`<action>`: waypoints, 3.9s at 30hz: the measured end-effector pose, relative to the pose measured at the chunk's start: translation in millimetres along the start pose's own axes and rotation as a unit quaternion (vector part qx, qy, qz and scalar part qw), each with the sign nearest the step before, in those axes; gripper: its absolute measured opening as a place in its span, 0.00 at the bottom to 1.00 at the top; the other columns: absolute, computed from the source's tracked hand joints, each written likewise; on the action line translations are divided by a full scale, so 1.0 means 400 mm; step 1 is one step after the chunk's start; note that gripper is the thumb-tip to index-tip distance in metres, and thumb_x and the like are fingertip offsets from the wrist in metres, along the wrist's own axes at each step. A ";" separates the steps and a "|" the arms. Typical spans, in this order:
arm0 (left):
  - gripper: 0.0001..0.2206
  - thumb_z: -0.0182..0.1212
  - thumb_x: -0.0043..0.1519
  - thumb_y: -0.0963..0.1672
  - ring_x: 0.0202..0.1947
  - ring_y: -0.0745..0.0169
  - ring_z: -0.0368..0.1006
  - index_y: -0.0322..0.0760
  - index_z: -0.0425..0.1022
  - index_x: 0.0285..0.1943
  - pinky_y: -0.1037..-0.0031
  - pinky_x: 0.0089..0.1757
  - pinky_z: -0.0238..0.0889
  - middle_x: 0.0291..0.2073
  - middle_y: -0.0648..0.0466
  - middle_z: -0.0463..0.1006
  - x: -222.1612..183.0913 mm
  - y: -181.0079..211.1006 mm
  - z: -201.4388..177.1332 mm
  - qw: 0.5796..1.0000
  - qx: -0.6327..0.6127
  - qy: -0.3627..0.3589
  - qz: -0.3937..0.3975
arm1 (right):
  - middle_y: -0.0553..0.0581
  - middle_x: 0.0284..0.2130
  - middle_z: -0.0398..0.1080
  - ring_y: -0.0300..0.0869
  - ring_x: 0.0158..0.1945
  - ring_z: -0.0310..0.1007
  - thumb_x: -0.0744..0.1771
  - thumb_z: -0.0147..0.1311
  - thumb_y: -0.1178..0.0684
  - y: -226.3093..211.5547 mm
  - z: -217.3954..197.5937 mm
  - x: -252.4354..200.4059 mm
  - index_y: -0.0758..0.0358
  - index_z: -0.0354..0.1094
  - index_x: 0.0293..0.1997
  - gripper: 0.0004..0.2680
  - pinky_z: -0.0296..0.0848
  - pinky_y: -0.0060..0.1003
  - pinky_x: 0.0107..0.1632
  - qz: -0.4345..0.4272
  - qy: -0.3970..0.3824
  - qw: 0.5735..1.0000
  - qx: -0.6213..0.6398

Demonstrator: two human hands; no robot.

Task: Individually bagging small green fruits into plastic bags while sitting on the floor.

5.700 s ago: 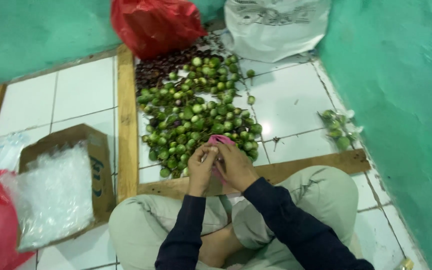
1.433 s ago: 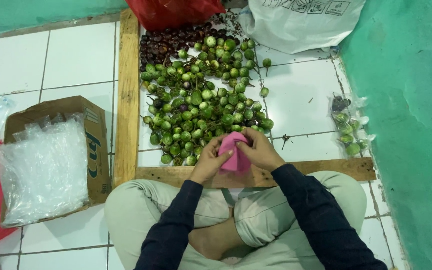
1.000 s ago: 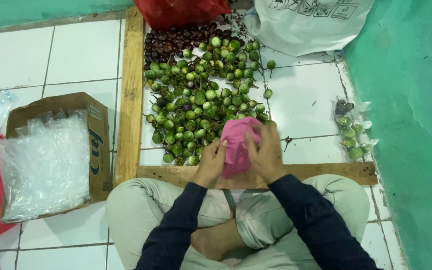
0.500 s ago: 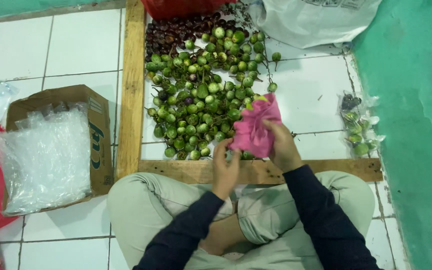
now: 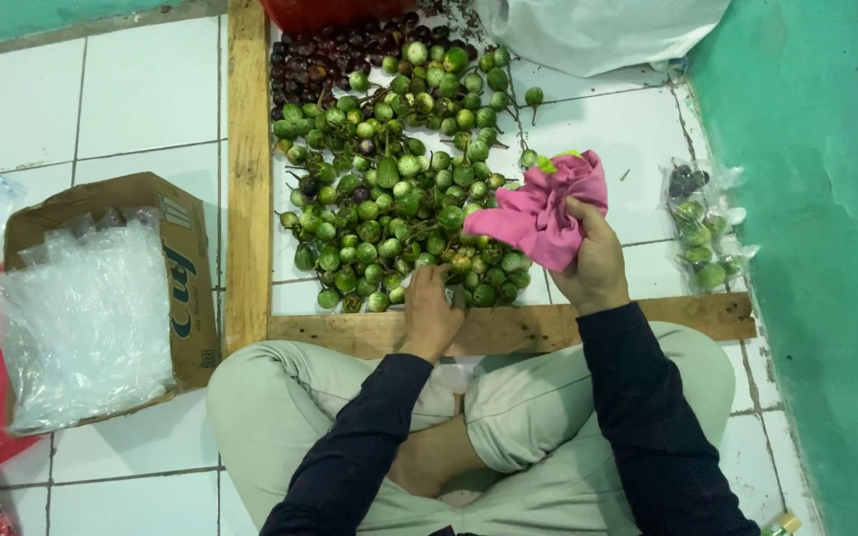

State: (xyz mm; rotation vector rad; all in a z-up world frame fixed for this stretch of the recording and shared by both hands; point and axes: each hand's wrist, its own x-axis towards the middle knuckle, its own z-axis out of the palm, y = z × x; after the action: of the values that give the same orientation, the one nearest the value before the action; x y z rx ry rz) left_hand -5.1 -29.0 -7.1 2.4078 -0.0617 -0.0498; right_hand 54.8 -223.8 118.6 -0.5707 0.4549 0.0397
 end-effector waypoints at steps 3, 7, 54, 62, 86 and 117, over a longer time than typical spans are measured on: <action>0.16 0.63 0.58 0.44 0.47 0.38 0.69 0.31 0.74 0.52 0.47 0.43 0.66 0.45 0.46 0.69 0.006 -0.031 0.070 0.996 0.057 0.040 0.053 | 0.60 0.39 0.77 0.51 0.46 0.79 0.65 0.53 0.60 -0.037 0.022 -0.009 0.64 0.69 0.43 0.04 0.76 0.46 0.56 -0.014 0.000 1.000 0.017; 0.19 0.65 0.54 0.47 0.49 0.43 0.68 0.34 0.74 0.53 0.54 0.46 0.61 0.46 0.48 0.69 0.011 0.002 0.082 0.991 0.080 0.052 0.090 | 0.62 0.35 0.77 0.51 0.43 0.80 0.65 0.54 0.61 -0.064 0.016 0.004 0.65 0.69 0.39 0.02 0.78 0.45 0.55 -0.036 0.021 0.997 0.059; 0.05 0.62 0.67 0.41 0.33 0.67 0.79 0.32 0.76 0.45 0.75 0.36 0.75 0.33 0.50 0.82 0.073 0.007 -0.006 0.734 -0.647 0.143 -0.147 | 0.54 0.13 0.72 0.40 0.18 0.74 0.72 0.36 0.48 0.103 0.116 -0.129 0.59 0.73 0.31 0.17 0.75 0.34 0.30 -0.160 -0.231 0.834 -0.476; 0.07 0.65 0.64 0.39 0.33 0.65 0.79 0.31 0.76 0.49 0.78 0.37 0.75 0.35 0.51 0.80 0.021 0.061 -0.039 0.720 -0.674 0.080 -0.148 | 0.57 0.28 0.69 0.57 0.38 0.74 0.69 0.51 0.48 0.202 -0.067 -0.020 0.57 0.70 0.39 0.07 0.72 0.47 0.45 -0.313 -0.196 0.689 -0.624; 0.17 0.65 0.61 0.36 0.49 0.56 0.76 0.26 0.73 0.60 0.67 0.49 0.73 0.52 0.42 0.76 -0.019 0.098 -0.137 0.863 -0.479 0.124 0.095 | 0.60 0.17 0.73 0.46 0.28 0.75 0.72 0.45 0.49 0.150 0.039 -0.106 0.63 0.71 0.33 0.13 0.73 0.46 0.41 -0.221 -0.197 0.749 -0.593; 0.07 0.64 0.67 0.43 0.35 0.59 0.78 0.33 0.81 0.41 0.70 0.43 0.74 0.34 0.49 0.81 0.015 0.006 -0.045 0.595 -0.774 0.022 -0.215 | 0.56 0.39 0.66 0.59 0.40 0.76 0.71 0.45 0.43 0.303 -0.078 -0.076 0.57 0.68 0.49 0.11 0.78 0.51 0.37 -0.346 -0.152 0.521 -0.765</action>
State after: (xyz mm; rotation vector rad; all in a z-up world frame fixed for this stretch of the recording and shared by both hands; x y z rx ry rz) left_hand 1.7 -18.9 7.7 0.5810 0.4284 -0.1773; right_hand -4.7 -135.4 46.4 -2.4620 -0.3622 -0.2661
